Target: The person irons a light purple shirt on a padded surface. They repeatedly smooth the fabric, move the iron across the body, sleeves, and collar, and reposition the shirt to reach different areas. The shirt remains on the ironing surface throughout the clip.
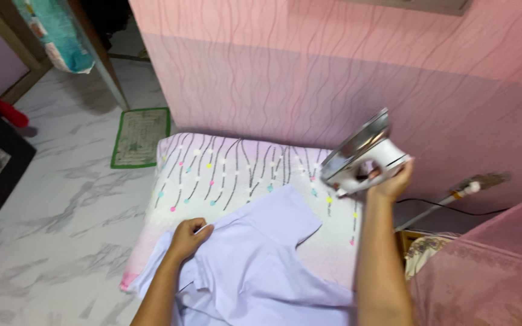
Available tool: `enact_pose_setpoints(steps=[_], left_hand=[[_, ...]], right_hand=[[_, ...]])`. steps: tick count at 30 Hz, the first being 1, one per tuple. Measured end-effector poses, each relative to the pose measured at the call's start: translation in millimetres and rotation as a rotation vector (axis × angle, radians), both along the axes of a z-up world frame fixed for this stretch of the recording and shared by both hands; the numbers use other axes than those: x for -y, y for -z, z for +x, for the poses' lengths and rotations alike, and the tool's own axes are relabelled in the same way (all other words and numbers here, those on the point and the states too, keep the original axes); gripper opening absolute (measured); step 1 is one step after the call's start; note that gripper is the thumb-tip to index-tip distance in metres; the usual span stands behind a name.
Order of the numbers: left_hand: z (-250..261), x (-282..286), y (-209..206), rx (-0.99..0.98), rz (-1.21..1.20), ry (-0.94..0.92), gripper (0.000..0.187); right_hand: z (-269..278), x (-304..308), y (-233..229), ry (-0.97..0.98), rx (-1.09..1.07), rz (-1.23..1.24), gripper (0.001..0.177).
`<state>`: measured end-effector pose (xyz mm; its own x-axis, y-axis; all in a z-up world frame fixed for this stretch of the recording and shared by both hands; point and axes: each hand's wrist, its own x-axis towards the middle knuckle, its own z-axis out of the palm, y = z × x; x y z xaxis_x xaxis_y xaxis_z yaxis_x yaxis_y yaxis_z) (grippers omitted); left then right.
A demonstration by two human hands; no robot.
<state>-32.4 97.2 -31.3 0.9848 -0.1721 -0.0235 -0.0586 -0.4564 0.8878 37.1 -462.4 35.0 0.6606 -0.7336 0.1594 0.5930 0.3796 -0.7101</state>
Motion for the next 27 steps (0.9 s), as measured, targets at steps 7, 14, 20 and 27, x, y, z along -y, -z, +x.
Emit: enact_pose_setpoints(steps=[7,14,20,27], left_hand=[[1.3,-0.7,6.7,-0.038,-0.067,0.002,0.037],[-2.1,7.1,-15.7,-0.025,0.077,-0.016,0.029],[7.5,22.6,-43.6,-0.117,0.301,0.014,0.031],[2.1,34.1,-49.0,-0.336,-0.008,0.231,0.035]], right_hand=[[-6.3,8.1,59.2,-0.066,0.028,-0.104,0.061],[-36.8,9.4,36.0,-0.160,-0.212,-0.119,0.073],[-153.6,-22.4,20.6,-0.104,-0.598,-0.604,0.025],[-325.2,-68.5,35.4,-0.402,-1.069,-1.558,0.044]])
